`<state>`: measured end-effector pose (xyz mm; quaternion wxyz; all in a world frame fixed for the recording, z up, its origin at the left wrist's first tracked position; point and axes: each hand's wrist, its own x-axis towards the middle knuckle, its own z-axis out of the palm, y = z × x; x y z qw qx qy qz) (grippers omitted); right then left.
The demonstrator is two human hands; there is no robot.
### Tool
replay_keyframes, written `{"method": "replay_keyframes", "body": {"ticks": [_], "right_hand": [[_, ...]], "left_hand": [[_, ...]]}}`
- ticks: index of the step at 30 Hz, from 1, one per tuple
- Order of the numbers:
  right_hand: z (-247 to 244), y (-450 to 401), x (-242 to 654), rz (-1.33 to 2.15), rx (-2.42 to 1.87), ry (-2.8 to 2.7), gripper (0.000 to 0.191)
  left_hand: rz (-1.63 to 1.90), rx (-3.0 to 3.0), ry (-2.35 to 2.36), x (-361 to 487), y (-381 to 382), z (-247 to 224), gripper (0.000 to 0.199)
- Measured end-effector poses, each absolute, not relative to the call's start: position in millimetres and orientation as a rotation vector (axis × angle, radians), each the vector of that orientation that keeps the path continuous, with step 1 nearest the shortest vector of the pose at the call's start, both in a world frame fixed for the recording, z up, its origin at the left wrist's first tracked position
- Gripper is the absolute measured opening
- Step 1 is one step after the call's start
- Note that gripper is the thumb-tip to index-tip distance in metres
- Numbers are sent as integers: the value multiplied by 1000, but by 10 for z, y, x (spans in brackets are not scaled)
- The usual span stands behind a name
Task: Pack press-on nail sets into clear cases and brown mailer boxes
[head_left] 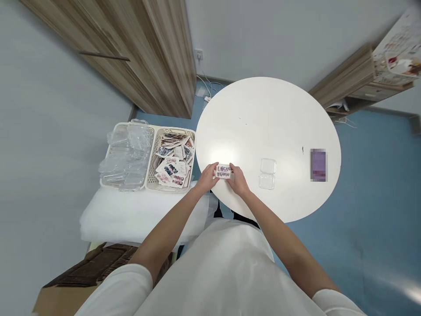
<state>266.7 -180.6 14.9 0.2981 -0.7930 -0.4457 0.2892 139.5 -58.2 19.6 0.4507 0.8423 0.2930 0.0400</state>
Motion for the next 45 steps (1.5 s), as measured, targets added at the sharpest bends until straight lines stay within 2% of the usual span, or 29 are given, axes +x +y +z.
{"method": "replay_keyframes", "body": {"ticks": [12,20,31,45], "right_hand": [[321,-2724,3133,750,-2070,-1106,62],[184,-3313,3680,752,-2174,-1076,61],[21,-3275,4011,838,-2228,-1110,61],[19,-3249,4057,823,-2245,-1223,61]], "left_hand": [[67,2134,566,1833,-1360,349,64],[-31,2202,557,2385,-1837,256,61],[-214,2369,767,2761,-1921,136,63],[-225,2243,679,2737,-1904,8,63]]}}
